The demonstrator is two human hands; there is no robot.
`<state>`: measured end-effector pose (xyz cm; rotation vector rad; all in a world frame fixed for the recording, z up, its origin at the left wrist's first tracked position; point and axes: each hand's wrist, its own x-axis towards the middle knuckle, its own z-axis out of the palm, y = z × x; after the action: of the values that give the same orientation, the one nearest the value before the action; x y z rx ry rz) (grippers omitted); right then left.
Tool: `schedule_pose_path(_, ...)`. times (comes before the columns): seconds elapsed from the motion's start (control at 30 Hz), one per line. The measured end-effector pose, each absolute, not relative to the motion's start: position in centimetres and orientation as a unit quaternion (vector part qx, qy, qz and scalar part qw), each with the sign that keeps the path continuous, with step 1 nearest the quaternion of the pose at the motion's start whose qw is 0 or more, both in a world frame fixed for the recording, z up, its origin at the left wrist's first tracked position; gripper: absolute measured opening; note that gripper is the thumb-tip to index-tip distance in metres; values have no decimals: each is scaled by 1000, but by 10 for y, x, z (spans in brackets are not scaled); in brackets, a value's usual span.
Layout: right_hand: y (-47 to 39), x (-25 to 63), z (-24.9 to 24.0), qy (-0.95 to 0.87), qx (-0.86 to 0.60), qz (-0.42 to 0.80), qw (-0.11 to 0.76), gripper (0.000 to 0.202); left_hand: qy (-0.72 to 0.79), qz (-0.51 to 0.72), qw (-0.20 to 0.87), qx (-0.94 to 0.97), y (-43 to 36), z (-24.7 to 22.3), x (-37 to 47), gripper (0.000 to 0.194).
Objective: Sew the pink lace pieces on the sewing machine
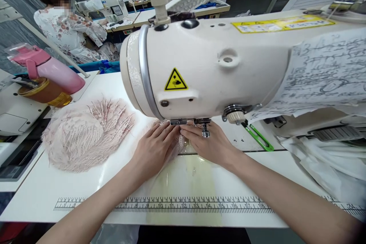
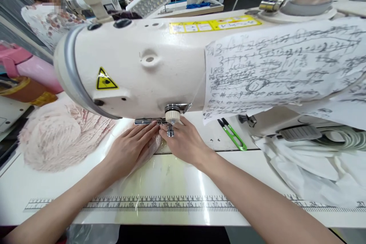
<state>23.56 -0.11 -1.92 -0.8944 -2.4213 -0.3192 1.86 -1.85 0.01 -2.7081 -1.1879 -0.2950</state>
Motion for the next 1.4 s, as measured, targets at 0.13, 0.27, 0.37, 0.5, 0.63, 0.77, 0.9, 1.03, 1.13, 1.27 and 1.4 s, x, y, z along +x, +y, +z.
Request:
schedule_pose_path(0.13,-2,236,-18,-894,-325,-122,284,29,-392,-96,95,-910,-22,19,17,41)
schedule_pose_path(0.27,-4,236,-15,-900,-324,-115,268,25,-352,-88,79,-928,-37,45,-2,41)
schedule_pose_path(0.37,-6,236,-12,-907,-325,-114,241,27,-288,-85,81,-950,-57,48,-22,64)
schedule_pose_path(0.5,-7,235,-11,-912,-314,-88,249,35,-320,-107,137,-931,-85,32,-37,30)
schedule_pose_path(0.63,-9,232,-10,-911,-298,-29,283,32,-412,-146,43,-898,-92,37,-34,27)
schedule_pose_path(0.77,-10,231,-11,-903,-295,-35,312,19,-411,-120,56,-902,-73,63,-26,22)
schedule_pose_path(0.9,-8,231,-14,-899,-274,-42,339,22,-330,-63,108,-936,-44,70,-11,14)
schedule_pose_path(1.03,-8,231,-15,-900,-268,-35,343,27,-279,-59,177,-942,-22,50,4,21)
schedule_pose_path(1.13,-11,230,-13,-900,-290,-48,322,26,-264,-117,208,-935,-15,36,8,27)
schedule_pose_path(1.27,-13,227,-12,-911,-276,-54,301,26,-264,-150,203,-931,-15,31,8,29)
schedule_pose_path(1.4,-13,226,-13,-911,-279,-62,297,27,-272,-178,125,-937,-14,24,7,22)
